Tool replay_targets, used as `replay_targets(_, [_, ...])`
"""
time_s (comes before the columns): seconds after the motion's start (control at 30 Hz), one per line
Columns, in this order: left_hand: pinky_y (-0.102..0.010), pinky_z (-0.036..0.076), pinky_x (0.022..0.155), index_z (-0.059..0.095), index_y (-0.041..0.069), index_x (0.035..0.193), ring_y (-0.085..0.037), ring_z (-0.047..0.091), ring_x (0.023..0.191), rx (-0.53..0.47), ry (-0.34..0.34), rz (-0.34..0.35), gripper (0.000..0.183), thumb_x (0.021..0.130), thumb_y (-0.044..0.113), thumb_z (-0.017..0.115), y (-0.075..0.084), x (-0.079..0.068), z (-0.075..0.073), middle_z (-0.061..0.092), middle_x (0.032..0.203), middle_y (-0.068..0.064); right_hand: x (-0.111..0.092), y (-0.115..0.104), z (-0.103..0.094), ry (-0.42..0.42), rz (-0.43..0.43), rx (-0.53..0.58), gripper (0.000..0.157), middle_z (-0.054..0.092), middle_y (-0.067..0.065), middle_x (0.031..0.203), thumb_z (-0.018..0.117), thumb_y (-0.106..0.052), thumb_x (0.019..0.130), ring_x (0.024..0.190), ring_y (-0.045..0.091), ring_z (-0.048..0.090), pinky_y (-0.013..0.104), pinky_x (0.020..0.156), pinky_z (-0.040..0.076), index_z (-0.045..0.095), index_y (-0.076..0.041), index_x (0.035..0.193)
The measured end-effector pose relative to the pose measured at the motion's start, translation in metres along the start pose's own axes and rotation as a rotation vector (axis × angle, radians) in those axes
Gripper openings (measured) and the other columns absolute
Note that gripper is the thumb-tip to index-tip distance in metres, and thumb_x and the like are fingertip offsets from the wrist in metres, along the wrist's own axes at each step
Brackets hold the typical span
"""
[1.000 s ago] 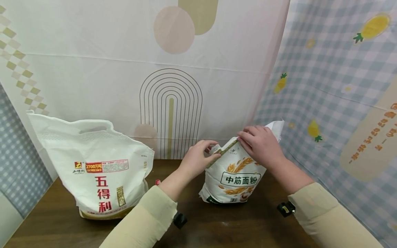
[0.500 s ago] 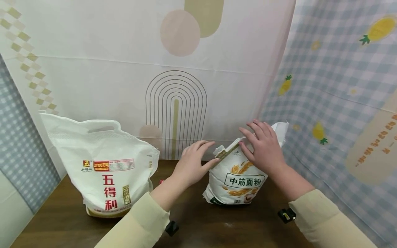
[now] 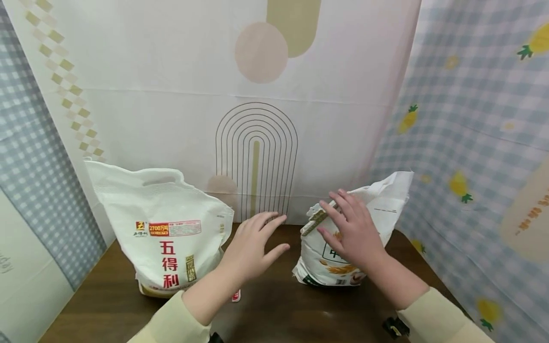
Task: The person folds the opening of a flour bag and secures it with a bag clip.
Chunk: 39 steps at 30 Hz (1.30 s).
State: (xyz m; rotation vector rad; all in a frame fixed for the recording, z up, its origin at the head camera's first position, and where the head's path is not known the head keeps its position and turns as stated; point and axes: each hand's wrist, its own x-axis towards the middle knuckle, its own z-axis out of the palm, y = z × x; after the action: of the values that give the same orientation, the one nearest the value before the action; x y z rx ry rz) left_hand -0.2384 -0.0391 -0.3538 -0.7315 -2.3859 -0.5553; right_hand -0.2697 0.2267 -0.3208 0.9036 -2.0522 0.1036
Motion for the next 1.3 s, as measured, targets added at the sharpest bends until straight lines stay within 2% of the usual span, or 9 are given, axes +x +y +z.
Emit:
replay_targets(0.13, [-0.041,0.035,0.101,0.043,0.031,0.136,-0.016,0.041,0.124,-0.007,-0.003,0.014,0.057,0.086,0.056,0.053,-0.005,-0.019,-0.001,0.044,0.136,0.006,-0.012,-0.016,0.010,-0.014,-0.066,0.048,0.055,0.048,0.013,0.133,0.041,-0.052,0.092,0.128,0.035,0.038,0.056,0.102,0.029,0.054,-0.013,0.128])
replay_targets(0.3, [-0.039,0.035,0.102,0.042,0.033,0.137,-0.015,0.040,0.126,0.016,-0.056,0.004,0.058,0.085,0.055,0.056,-0.008,-0.044,-0.005,0.043,0.137,0.007,-0.032,-0.036,0.021,-0.060,-0.123,0.118,0.053,0.049,0.012,0.133,0.045,-0.050,0.092,0.126,0.033,0.040,0.052,0.101,0.031,0.053,-0.014,0.130])
replay_targets(0.43, [-0.038,0.034,0.103,0.044,0.033,0.136,-0.013,0.038,0.127,0.013,-0.088,-0.019,0.057,0.085,0.055,0.056,-0.010,-0.061,-0.009,0.043,0.136,0.008,-0.050,-0.047,0.026,-0.138,-0.105,0.143,0.053,0.045,0.008,0.137,0.046,-0.051,0.091,0.129,0.029,0.038,0.046,0.104,0.028,0.049,-0.019,0.133])
replay_targets(0.6, [-0.041,0.033,0.103,0.042,0.035,0.137,-0.014,0.038,0.126,0.000,-0.130,-0.043,0.057,0.087,0.061,0.046,-0.015,-0.074,-0.014,0.042,0.137,0.008,-0.062,-0.055,0.028,-0.181,-0.084,0.155,0.054,0.041,0.003,0.141,0.052,-0.050,0.088,0.130,0.028,0.038,0.044,0.104,0.029,0.049,-0.022,0.134])
replay_targets(0.67, [-0.040,0.034,0.103,0.041,0.036,0.137,-0.013,0.038,0.126,0.010,-0.138,-0.060,0.057,0.087,0.064,0.041,-0.017,-0.077,-0.016,0.043,0.137,0.008,-0.064,-0.056,0.030,-0.179,-0.088,0.162,0.054,0.041,0.003,0.141,0.055,-0.049,0.087,0.128,0.029,0.039,0.043,0.103,0.029,0.049,-0.022,0.133])
replay_targets(0.77, [-0.037,0.035,0.102,0.041,0.039,0.136,-0.010,0.039,0.124,0.039,-0.131,-0.089,0.057,0.086,0.066,0.040,-0.019,-0.079,-0.020,0.043,0.134,0.012,-0.065,-0.059,0.032,-0.177,-0.090,0.169,0.054,0.041,0.002,0.141,0.056,-0.049,0.087,0.128,0.029,0.039,0.043,0.103,0.029,0.049,-0.022,0.133])
replay_targets(0.97, [-0.039,0.035,0.102,0.046,0.034,0.134,-0.014,0.044,0.120,0.053,-0.053,-0.085,0.056,0.084,0.055,0.057,-0.026,-0.078,-0.037,0.048,0.128,0.010,-0.061,-0.068,0.040,-0.166,-0.071,0.202,0.053,0.045,0.001,0.137,0.059,-0.047,0.085,0.126,0.028,0.042,0.046,0.101,0.033,0.052,-0.021,0.131])
replay_targets(1.13, [-0.044,0.033,0.103,0.046,0.030,0.134,-0.017,0.043,0.122,0.069,0.004,-0.106,0.054,0.086,0.054,0.055,-0.035,-0.074,-0.059,0.048,0.130,0.005,-0.052,-0.082,0.049,-0.185,-0.024,0.239,0.055,0.050,0.001,0.131,0.062,-0.045,0.084,0.123,0.022,0.044,0.044,0.099,0.037,0.050,-0.023,0.132])
replay_targets(1.3, [-0.049,0.030,0.103,0.047,0.025,0.135,-0.021,0.042,0.123,0.080,0.061,-0.156,0.055,0.088,0.054,0.051,-0.049,-0.065,-0.090,0.046,0.133,0.003,-0.039,-0.097,0.059,-0.207,0.003,0.248,0.054,0.052,-0.001,0.128,0.062,-0.045,0.084,0.119,0.017,0.046,0.040,0.097,0.038,0.049,-0.023,0.132])
